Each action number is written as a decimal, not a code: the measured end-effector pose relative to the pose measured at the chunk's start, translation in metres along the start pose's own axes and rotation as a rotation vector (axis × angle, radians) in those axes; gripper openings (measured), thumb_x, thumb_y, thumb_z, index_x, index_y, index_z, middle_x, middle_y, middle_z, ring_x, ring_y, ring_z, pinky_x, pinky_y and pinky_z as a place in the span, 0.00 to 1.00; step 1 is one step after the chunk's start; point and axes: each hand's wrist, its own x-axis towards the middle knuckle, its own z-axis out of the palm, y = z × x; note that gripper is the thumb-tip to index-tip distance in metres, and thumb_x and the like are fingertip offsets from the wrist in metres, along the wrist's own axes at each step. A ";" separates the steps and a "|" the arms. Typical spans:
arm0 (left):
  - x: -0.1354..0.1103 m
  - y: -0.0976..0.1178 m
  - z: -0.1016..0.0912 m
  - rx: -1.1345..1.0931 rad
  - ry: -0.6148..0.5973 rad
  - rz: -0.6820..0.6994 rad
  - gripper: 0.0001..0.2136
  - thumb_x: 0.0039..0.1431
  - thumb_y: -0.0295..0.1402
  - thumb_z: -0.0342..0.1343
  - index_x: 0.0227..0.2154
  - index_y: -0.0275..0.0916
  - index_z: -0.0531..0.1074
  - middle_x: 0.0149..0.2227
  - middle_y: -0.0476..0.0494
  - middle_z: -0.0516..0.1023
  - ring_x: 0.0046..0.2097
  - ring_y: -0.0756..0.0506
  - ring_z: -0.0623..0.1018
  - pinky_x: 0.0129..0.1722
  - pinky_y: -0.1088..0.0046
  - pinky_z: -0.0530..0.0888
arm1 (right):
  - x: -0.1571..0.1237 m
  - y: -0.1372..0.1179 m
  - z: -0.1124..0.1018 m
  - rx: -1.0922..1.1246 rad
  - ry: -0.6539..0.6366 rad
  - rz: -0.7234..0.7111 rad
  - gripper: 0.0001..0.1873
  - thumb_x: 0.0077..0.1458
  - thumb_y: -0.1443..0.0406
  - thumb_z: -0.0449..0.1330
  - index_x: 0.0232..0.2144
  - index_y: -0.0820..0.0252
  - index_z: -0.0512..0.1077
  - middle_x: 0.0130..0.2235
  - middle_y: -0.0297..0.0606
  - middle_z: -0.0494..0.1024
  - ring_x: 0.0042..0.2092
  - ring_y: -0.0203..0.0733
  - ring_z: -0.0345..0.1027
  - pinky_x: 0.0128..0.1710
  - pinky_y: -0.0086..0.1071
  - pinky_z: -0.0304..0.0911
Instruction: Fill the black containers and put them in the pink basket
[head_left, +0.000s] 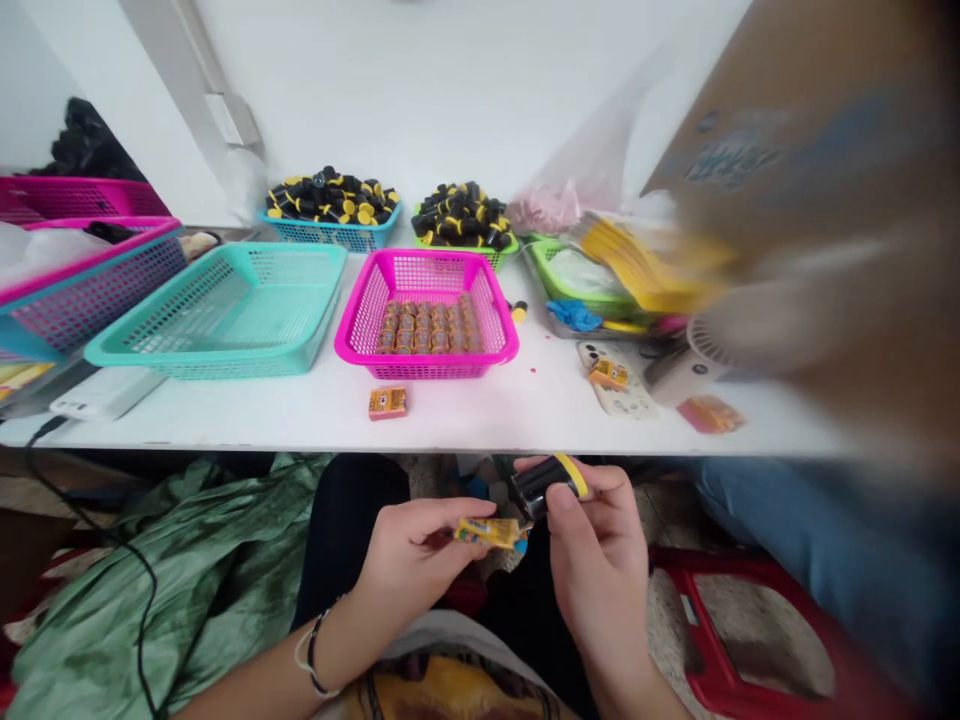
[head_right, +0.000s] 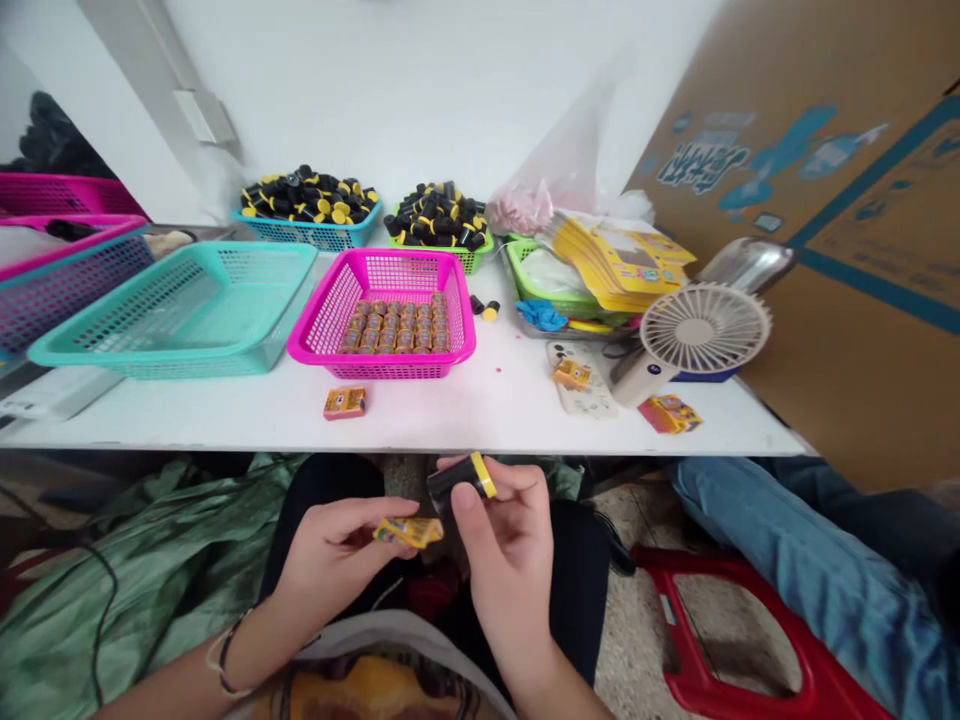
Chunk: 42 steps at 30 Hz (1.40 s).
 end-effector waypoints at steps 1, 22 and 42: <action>0.000 0.000 0.000 0.001 -0.014 -0.027 0.11 0.50 0.25 0.69 0.37 0.42 0.86 0.31 0.45 0.88 0.27 0.46 0.86 0.27 0.79 0.82 | -0.001 0.000 -0.002 -0.008 -0.001 0.003 0.08 0.62 0.62 0.67 0.41 0.52 0.71 0.43 0.37 0.86 0.44 0.39 0.82 0.45 0.33 0.74; 0.002 -0.001 0.010 -0.568 0.024 -0.103 0.09 0.60 0.41 0.67 0.40 0.45 0.85 0.45 0.38 0.87 0.45 0.35 0.87 0.32 0.68 0.87 | -0.016 -0.004 -0.001 0.098 -0.036 0.128 0.13 0.61 0.60 0.68 0.32 0.53 0.66 0.43 0.39 0.86 0.43 0.47 0.84 0.40 0.39 0.79; 0.008 0.010 -0.001 0.005 0.139 0.463 0.17 0.44 0.26 0.76 0.39 0.42 0.82 0.42 0.42 0.88 0.39 0.46 0.87 0.43 0.77 0.83 | -0.017 0.001 0.002 -0.081 -0.122 -0.142 0.07 0.55 0.68 0.72 0.32 0.52 0.78 0.46 0.38 0.84 0.46 0.43 0.82 0.43 0.34 0.79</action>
